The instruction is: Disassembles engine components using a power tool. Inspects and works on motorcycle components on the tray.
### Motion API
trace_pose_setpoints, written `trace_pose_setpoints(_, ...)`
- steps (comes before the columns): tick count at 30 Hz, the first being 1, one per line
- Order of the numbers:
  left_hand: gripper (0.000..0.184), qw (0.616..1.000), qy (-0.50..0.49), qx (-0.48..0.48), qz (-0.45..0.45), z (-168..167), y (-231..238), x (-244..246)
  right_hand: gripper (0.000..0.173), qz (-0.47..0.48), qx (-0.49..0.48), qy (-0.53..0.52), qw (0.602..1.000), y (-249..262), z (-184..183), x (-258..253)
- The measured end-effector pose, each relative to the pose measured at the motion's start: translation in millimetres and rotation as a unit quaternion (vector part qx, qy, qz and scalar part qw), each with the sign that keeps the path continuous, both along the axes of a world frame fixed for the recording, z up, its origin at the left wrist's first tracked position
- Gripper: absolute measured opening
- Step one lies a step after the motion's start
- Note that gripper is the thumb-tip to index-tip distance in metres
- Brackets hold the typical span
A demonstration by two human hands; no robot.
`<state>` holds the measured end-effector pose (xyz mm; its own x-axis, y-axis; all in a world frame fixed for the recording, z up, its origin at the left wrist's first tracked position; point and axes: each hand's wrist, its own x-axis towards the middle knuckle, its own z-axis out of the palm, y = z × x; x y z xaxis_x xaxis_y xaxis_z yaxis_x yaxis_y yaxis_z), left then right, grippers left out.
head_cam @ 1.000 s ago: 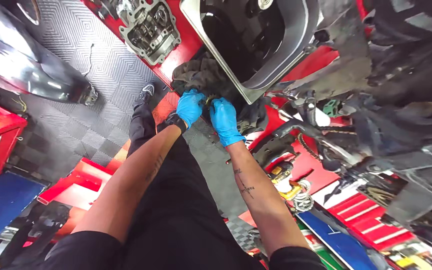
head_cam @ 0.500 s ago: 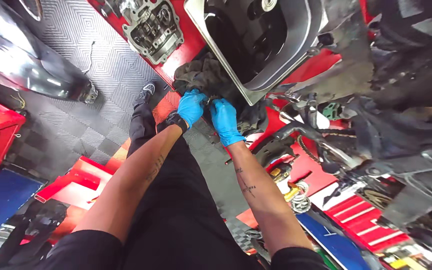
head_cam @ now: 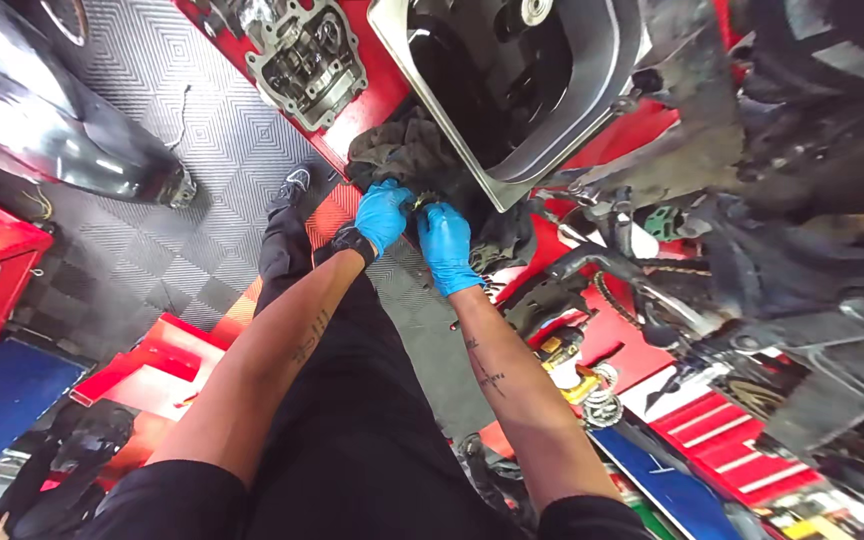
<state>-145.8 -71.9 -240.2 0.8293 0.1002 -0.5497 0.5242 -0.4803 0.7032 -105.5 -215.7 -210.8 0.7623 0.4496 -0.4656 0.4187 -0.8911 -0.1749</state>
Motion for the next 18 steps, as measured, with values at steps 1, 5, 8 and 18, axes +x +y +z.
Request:
trace_pose_setpoints(1,0.030,1.000,0.000,0.002,0.000,0,0,0,0.029,-0.004,-0.008,-0.005,1.000,1,0,-1)
trace_pose_setpoints(5,0.030,1.000,0.002,0.003,-0.004,0,1,0,0.036,-0.018,-0.058,-0.013,0.998,7,3,-2)
trace_pose_setpoints(8,0.030,1.000,0.001,0.004,-0.006,0,0,1,0.040,-0.013,-0.091,-0.004,0.996,10,5,2)
trace_pose_setpoints(18,0.030,1.000,0.000,-0.007,-0.005,1,2,1,0.029,-0.039,0.004,0.030,0.999,7,1,8)
